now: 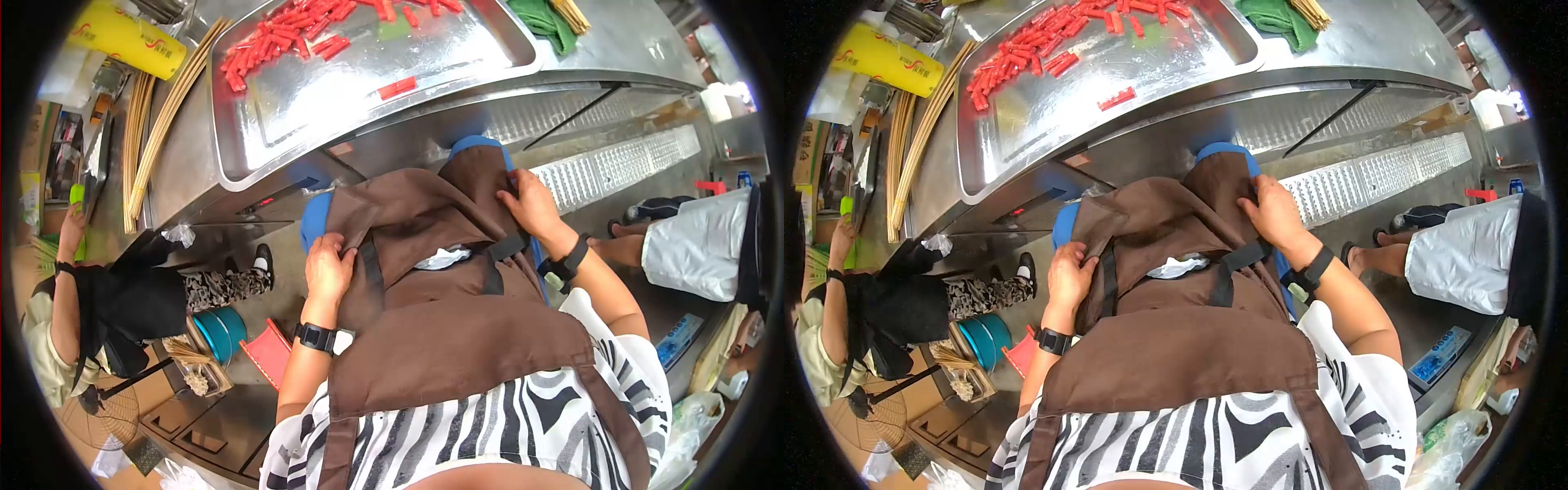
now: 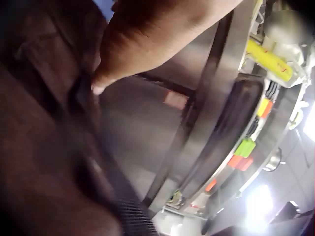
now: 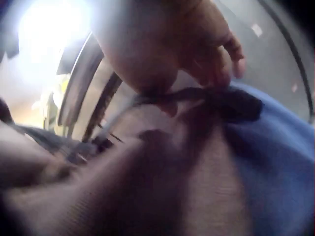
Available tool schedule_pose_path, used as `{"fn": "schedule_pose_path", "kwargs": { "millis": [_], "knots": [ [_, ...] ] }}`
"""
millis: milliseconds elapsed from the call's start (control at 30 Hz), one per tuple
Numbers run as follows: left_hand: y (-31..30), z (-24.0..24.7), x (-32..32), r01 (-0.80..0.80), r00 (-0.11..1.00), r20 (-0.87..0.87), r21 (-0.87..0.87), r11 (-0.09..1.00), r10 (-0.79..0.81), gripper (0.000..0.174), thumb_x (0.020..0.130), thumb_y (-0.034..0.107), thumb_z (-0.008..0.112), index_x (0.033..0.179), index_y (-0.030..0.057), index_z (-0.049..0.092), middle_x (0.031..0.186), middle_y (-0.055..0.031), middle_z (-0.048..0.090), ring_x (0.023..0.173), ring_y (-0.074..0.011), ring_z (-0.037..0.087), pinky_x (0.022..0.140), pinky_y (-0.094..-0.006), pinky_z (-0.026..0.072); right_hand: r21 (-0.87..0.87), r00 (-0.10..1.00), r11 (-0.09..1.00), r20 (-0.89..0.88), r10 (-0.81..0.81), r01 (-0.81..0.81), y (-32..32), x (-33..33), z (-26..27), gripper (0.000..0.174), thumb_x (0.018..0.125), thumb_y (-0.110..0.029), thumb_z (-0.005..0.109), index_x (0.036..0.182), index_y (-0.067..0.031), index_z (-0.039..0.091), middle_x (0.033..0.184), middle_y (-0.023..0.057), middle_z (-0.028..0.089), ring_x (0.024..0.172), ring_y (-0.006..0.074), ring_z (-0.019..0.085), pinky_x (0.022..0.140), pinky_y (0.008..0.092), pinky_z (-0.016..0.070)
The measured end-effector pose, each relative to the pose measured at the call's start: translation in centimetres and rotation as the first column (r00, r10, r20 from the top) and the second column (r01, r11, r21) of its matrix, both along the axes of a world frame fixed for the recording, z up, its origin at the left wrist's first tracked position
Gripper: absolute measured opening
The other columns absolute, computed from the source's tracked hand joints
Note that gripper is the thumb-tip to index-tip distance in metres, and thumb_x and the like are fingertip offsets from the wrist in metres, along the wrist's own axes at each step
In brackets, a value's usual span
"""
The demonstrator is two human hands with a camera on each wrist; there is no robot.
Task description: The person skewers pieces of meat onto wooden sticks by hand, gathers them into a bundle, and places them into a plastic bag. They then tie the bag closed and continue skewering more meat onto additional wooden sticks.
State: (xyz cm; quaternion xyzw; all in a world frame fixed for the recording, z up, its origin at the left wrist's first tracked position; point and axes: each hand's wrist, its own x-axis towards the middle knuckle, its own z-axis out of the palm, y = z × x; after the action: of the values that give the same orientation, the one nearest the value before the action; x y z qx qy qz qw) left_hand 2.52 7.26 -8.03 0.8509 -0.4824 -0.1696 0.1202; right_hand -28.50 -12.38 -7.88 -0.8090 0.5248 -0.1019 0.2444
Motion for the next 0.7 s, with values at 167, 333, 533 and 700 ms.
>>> {"fn": "schedule_pose_path", "kwargs": {
  "millis": [167, 333, 533, 700],
  "knots": [
    [1.7, -1.9, 2.4, -0.178, 0.974, 0.107, -0.187, 0.966, 0.2, 0.011, 0.075, 0.012, 0.061, 0.082, 0.0041, 0.061, 0.072, -0.0097, 0.062, 0.067, -0.0271, 0.061, 0.065, -0.0376, 0.048, -0.188, 0.98, 0.982, 0.197, 0.006, 0.032, -0.5, -1.0, 0.5, 0.014, 0.077, -0.009, 0.057, 0.089, -0.0024, 0.055, 0.082, 0.0193, 0.059, 0.08, 0.0378, 0.057, 0.069, 0.0433, 0.0456],
    [3.1, -0.2, 4.0, -0.297, 0.944, 0.079, -0.226, 0.928, 0.321, 0.024, 0.074, 0.01, 0.062, 0.096, 0.0026, 0.059, 0.096, -0.0141, 0.06, 0.091, -0.029, 0.057, 0.08, -0.0365, 0.0443, -0.403, 0.978, 0.904, 0.087, 0.191, -0.141, 0.1, -0.9, 3.5, 0.023, 0.071, -0.007, 0.063, 0.092, -0.0033, 0.055, 0.088, 0.0138, 0.056, 0.086, 0.0349, 0.053, 0.073, 0.0402, 0.0442],
    [-1.5, 5.2, -2.4, 0.33, 0.648, -0.61, -0.315, 0.89, -0.456, 0.033, 0.077, 0.012, 0.064, 0.109, 0.0047, 0.058, 0.112, -0.0124, 0.056, 0.109, -0.0247, 0.05, 0.094, -0.0339, 0.0379, 0.092, 0.649, 0.647, 0.218, 0.728, -0.757, 5.0, 3.1, 5.2, 0.019, 0.073, -0.017, 0.067, 0.086, -0.0044, 0.062, 0.086, 0.0093, 0.058, 0.083, 0.0298, 0.055, 0.071, 0.039, 0.0441],
    [-3.5, 3.2, -5.4, 0.632, 0.566, -0.541, -0.199, 0.749, -0.622, 0.043, 0.073, 0.013, 0.068, 0.112, 0.0006, 0.054, 0.113, -0.0159, 0.055, 0.109, -0.0289, 0.05, 0.092, -0.0353, 0.0396, -0.046, 0.535, 0.542, 0.104, 0.838, -0.839, 4.1, 4.2, 4.7, 0.021, 0.079, -0.016, 0.063, 0.095, -0.0029, 0.06, 0.091, 0.0071, 0.06, 0.088, 0.0234, 0.057, 0.074, 0.0361, 0.0448]
  ]
}}
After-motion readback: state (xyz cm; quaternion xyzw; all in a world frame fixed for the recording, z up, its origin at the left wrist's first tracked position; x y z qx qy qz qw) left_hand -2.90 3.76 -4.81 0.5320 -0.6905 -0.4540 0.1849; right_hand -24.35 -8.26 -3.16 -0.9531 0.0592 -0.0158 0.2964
